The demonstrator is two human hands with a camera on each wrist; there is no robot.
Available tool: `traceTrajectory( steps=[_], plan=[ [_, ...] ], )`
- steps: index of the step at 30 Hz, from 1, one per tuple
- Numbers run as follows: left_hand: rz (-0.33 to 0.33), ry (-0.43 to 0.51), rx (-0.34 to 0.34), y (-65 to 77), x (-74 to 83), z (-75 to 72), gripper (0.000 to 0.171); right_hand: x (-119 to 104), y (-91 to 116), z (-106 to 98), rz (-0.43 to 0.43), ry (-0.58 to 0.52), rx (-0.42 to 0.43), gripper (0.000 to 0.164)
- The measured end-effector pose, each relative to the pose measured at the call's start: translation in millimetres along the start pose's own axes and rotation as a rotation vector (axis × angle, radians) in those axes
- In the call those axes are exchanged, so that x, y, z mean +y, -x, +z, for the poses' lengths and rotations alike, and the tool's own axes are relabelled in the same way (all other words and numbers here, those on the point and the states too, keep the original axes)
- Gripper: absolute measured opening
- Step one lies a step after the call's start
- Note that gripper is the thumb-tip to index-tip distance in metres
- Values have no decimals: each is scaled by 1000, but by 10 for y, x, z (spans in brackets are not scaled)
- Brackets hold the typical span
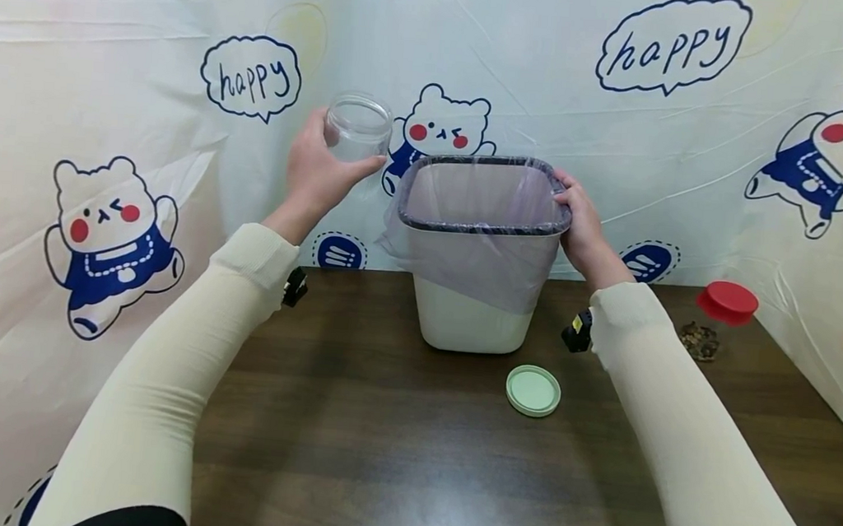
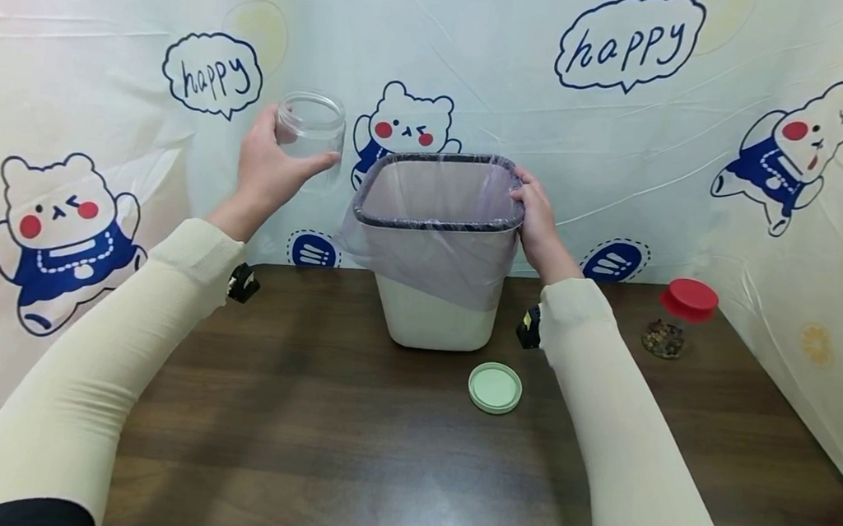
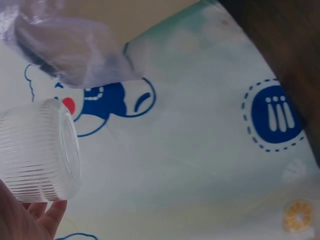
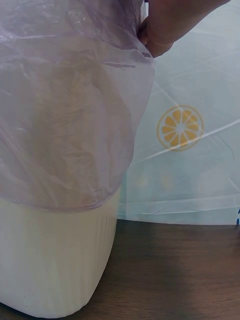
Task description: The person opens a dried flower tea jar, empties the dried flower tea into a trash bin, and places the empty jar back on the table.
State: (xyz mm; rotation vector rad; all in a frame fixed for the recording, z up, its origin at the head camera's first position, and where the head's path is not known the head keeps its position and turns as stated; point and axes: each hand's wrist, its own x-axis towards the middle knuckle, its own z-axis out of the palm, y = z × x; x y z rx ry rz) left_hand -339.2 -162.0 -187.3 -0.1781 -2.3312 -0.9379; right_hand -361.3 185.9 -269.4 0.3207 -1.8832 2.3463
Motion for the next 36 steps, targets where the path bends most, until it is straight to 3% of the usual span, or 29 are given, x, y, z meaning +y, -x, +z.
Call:
traceTrajectory(
  steps=[18, 29, 36],
  plan=[
    [-93, 22, -28, 285, -559, 113, 89, -9, -1, 8, 9, -3, 5, 59],
    [-102, 35, -62, 498, -708, 127, 87, -20, 2, 0, 3, -8, 9, 59],
    [-124, 51, -103, 718, -787, 145, 87, -2, -5, 1, 7, -12, 13, 60]
  ],
)
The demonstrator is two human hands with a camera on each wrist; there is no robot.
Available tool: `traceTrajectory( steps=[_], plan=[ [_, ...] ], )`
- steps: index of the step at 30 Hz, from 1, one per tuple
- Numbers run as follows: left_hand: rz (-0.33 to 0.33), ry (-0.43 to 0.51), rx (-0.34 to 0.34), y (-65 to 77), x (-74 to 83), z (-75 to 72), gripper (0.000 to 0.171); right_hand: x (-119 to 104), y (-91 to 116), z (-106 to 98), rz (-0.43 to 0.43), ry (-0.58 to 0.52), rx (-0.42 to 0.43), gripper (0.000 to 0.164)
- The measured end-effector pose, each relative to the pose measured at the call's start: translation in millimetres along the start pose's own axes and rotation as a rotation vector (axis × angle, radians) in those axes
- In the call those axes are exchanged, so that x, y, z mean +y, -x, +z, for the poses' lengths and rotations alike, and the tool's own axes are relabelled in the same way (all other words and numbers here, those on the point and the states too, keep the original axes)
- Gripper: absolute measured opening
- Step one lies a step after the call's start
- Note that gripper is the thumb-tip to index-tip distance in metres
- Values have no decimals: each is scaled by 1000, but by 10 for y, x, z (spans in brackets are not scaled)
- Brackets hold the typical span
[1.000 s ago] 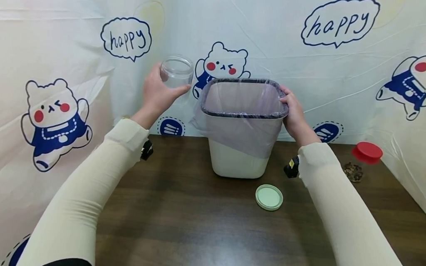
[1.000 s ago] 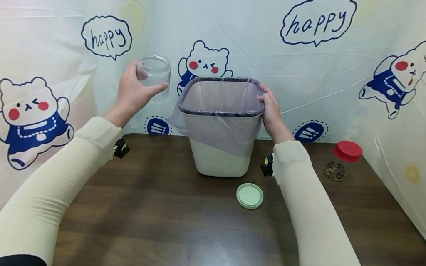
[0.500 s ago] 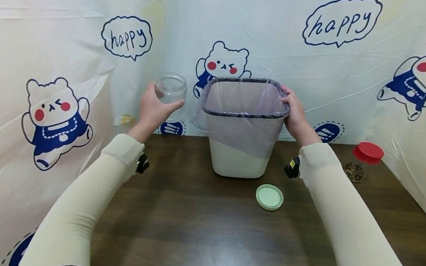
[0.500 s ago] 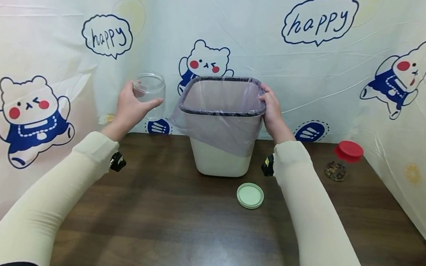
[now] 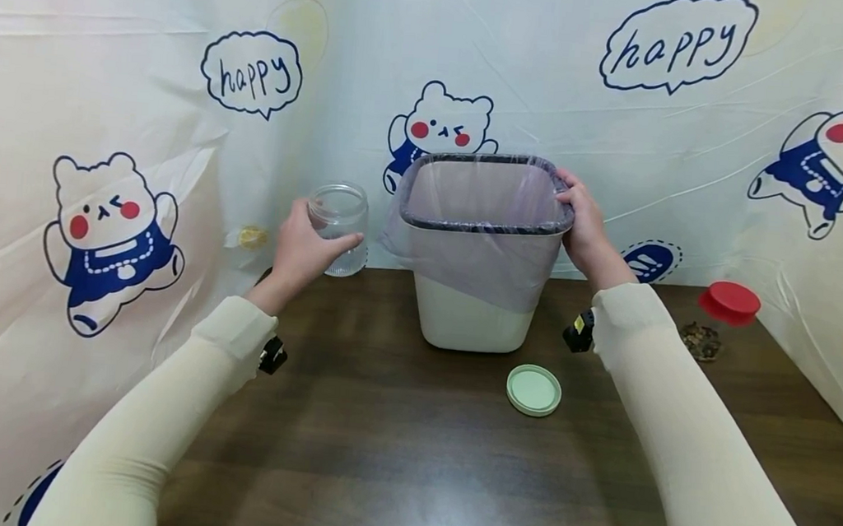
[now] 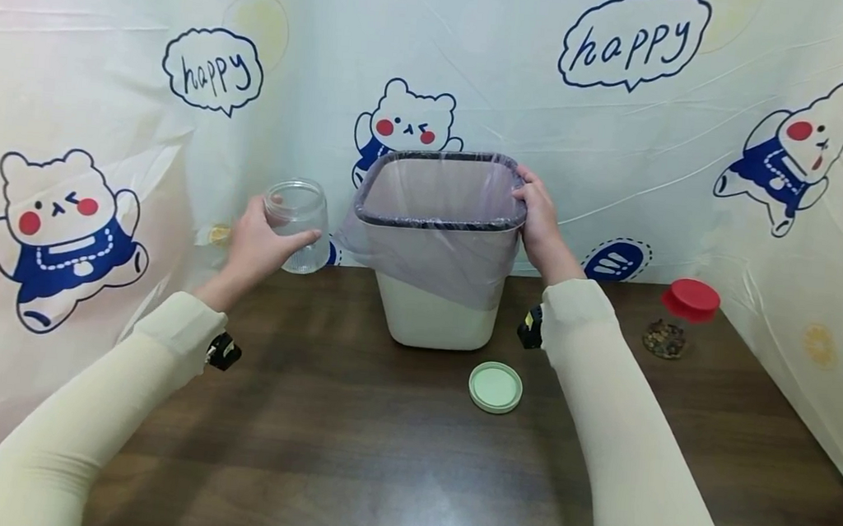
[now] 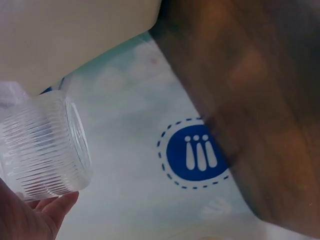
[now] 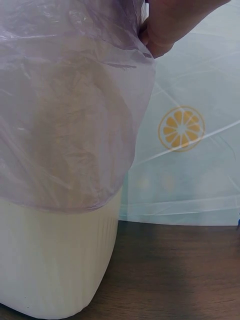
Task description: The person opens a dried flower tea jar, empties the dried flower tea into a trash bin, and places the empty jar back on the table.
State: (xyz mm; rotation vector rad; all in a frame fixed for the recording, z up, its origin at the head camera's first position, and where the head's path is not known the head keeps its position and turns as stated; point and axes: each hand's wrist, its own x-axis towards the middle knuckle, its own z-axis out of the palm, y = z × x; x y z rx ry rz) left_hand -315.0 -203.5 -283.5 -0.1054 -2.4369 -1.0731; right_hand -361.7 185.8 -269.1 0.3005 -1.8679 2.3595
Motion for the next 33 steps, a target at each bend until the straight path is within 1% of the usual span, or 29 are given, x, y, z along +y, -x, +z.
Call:
traceTrajectory(
  steps=[4, 6, 10, 14, 17, 19, 21, 26, 33],
  plan=[
    [-26, -19, -45, 130, -49, 31, 92, -3, 8, -3, 4, 7, -5, 60],
    [-28, -20, -66, 194, -78, 51, 93, -3, 12, -4, 5, 11, -6, 60],
    [-25, -5, -108, 319, -135, 103, 88, -4, 11, -8, -1, 14, -8, 60],
    [-42, 8, -170, 442, -195, 147, 84, -8, 7, -1, -1, 15, -10, 60],
    [-56, 12, -213, 513, -247, 179, 88, -8, -1, 8, -5, 1, -10, 60],
    [-62, 19, -228, 548, -287, 198, 93, -7, -6, 11, -12, -6, -7, 61],
    [-61, 26, -225, 573, -333, 214, 95, -6, -9, 11, -20, -14, -8, 61],
    [-70, 30, -190, 611, -462, 233, 87, -10, -2, 11, -23, 13, -15, 60],
    [-135, 9, -121, 622, -675, 240, 90, -7, -6, 13, -10, 22, -9, 60]
  ],
)
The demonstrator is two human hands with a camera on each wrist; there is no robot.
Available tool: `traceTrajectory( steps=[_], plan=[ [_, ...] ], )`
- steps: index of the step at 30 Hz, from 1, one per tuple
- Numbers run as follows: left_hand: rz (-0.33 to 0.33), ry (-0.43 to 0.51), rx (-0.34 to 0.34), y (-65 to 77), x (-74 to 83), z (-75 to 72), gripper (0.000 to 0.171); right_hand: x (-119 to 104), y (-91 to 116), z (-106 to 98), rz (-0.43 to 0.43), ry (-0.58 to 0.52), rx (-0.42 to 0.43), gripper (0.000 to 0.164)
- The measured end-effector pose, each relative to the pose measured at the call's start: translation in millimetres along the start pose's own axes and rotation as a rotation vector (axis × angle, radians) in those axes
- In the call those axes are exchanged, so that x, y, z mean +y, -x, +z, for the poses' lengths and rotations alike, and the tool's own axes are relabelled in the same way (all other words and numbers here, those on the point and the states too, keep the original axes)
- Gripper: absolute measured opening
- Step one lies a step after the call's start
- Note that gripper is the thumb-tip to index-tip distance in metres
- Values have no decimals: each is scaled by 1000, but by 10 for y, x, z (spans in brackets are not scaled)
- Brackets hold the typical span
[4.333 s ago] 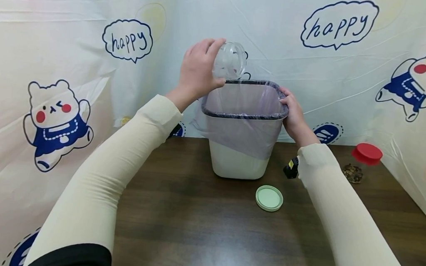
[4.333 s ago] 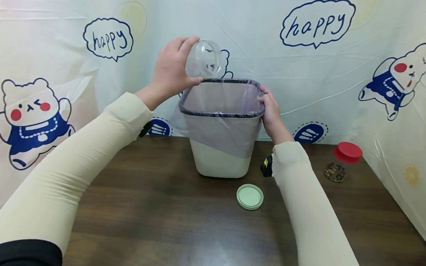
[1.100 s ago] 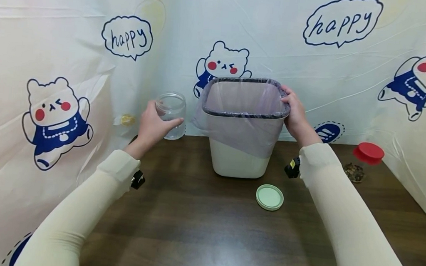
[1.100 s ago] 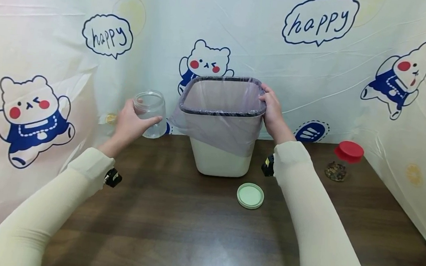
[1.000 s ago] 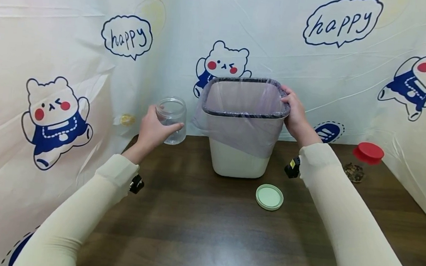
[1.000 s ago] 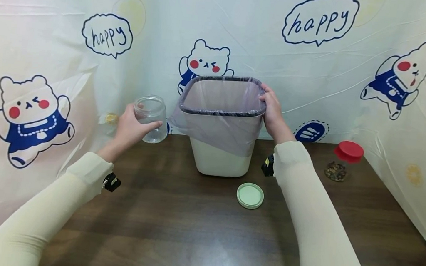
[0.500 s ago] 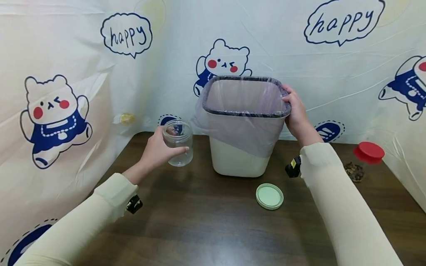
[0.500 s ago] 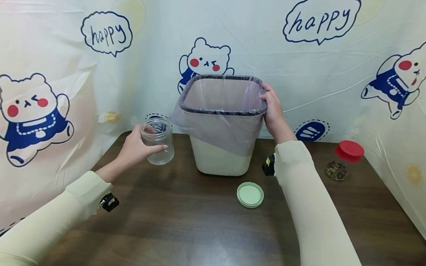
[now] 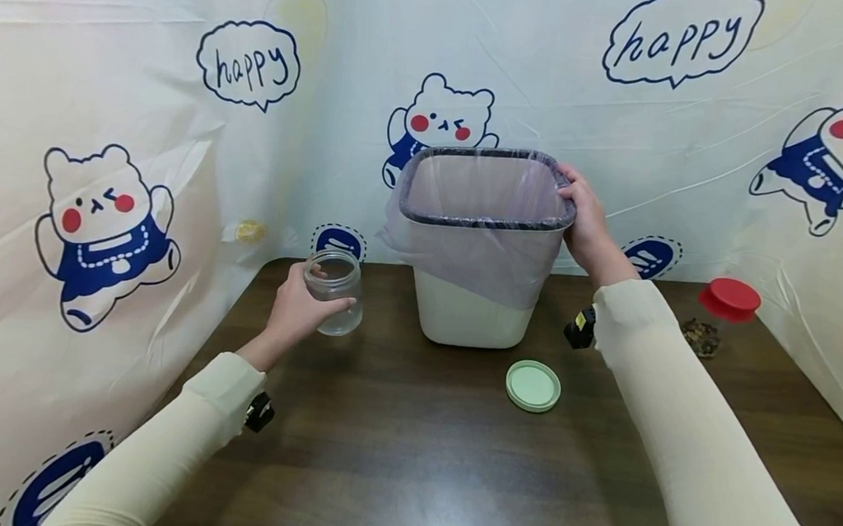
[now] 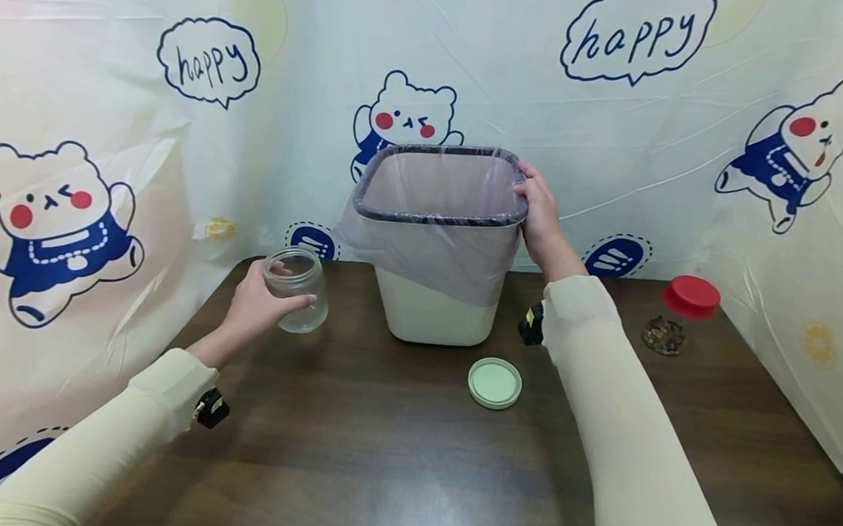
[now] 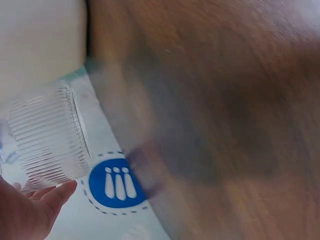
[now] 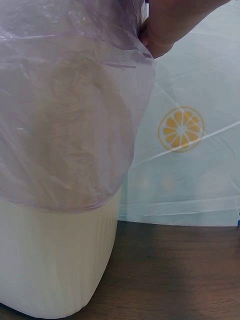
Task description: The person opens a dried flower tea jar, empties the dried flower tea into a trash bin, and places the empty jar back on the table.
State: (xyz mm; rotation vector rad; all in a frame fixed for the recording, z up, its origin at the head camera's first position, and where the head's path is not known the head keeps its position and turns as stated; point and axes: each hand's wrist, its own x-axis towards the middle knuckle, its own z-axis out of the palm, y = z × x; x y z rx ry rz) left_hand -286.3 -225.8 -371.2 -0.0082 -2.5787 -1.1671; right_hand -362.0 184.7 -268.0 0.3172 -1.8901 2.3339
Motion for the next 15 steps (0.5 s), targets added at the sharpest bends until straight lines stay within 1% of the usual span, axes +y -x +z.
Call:
traceTrajectory(
  steps=[4, 9, 15],
  plan=[
    [-40, -1, 40, -22, -145, -25, 88, 6, -8, 1, -1, -4, -8, 59],
    [-81, 9, 67, -50, -313, -71, 87, 13, -10, -2, 1, -2, -6, 59],
    [-87, 8, 83, -85, -446, -95, 89, 10, 6, -11, 2, 3, -4, 59]
  ],
)
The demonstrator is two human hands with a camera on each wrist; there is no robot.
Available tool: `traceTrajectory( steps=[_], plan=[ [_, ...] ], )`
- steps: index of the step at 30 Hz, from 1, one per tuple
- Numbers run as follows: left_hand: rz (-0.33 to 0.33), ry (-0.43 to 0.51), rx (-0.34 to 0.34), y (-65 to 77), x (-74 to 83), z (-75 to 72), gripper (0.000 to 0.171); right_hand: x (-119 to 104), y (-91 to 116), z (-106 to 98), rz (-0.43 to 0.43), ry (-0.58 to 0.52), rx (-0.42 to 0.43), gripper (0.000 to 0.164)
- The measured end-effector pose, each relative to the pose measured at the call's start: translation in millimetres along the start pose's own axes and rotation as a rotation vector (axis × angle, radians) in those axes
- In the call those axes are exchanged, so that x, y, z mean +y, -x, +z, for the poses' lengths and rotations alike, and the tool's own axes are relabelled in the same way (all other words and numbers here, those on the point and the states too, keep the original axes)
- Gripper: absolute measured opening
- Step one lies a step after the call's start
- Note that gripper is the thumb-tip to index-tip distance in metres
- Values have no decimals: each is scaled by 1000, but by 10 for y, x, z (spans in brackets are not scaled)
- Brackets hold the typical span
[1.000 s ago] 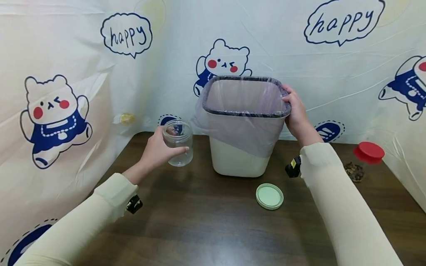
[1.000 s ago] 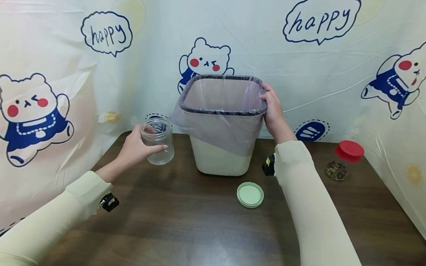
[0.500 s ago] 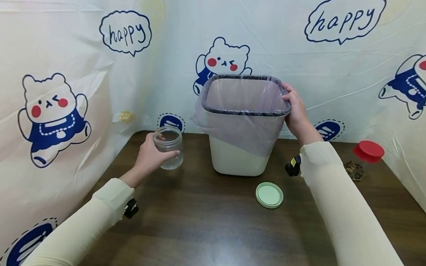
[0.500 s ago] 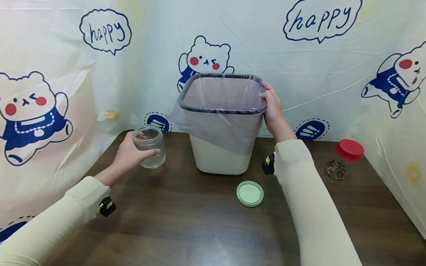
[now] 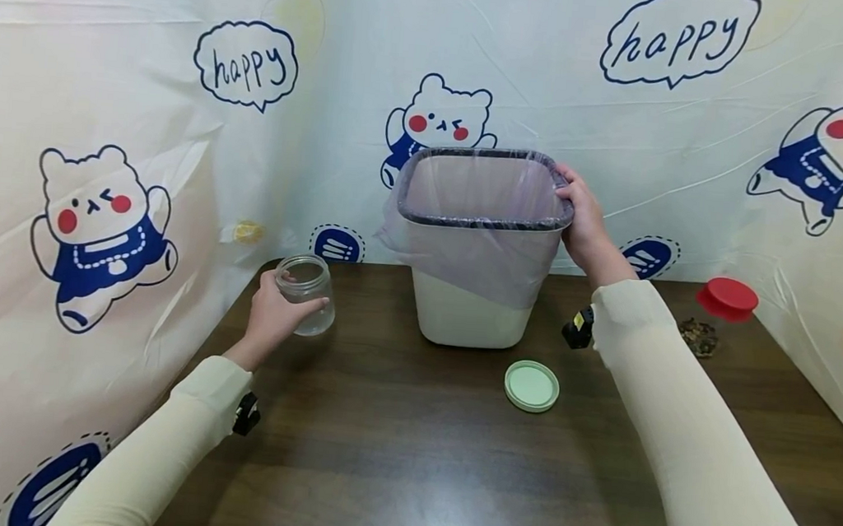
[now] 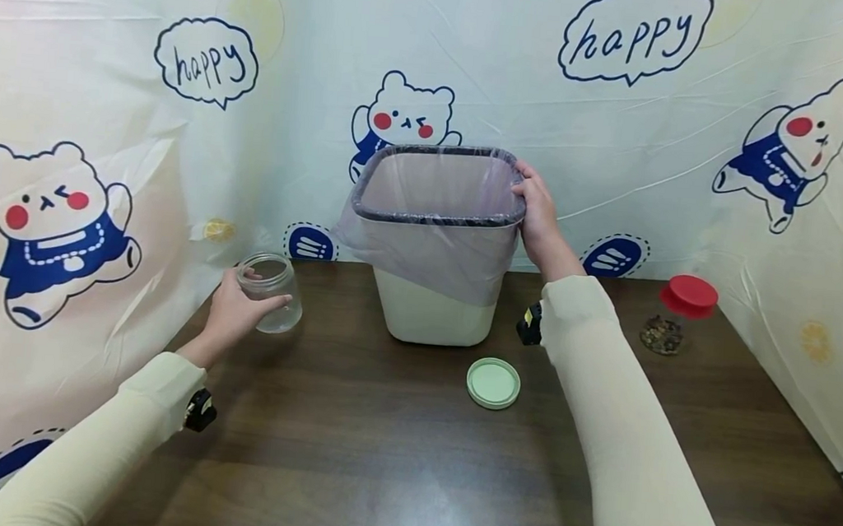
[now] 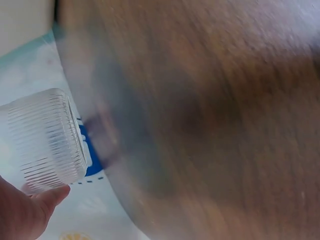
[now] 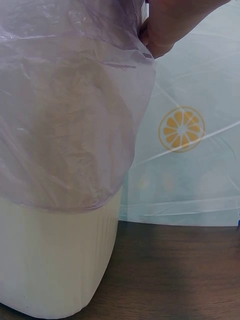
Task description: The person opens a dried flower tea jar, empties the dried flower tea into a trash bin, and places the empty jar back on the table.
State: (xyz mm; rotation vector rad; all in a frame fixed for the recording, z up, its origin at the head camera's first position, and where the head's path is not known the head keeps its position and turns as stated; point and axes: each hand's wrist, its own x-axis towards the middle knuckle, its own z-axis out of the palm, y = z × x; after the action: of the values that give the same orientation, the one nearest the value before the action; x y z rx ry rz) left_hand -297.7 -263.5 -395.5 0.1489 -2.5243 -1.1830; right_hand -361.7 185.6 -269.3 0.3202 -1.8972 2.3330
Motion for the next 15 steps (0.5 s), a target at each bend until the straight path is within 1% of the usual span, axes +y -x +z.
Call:
traceTrajectory(
  steps=[5, 10, 15],
  plan=[
    [-26, 2, 11, -11, -94, -5, 90, 10, 0, 1, 0, -7, -2, 59],
    [-61, 14, 17, -23, -170, -11, 94, 13, -12, 5, -1, -20, 1, 60],
    [-66, 24, 26, -30, -219, -26, 97, 4, -11, 3, -3, -11, 3, 60]
  ],
)
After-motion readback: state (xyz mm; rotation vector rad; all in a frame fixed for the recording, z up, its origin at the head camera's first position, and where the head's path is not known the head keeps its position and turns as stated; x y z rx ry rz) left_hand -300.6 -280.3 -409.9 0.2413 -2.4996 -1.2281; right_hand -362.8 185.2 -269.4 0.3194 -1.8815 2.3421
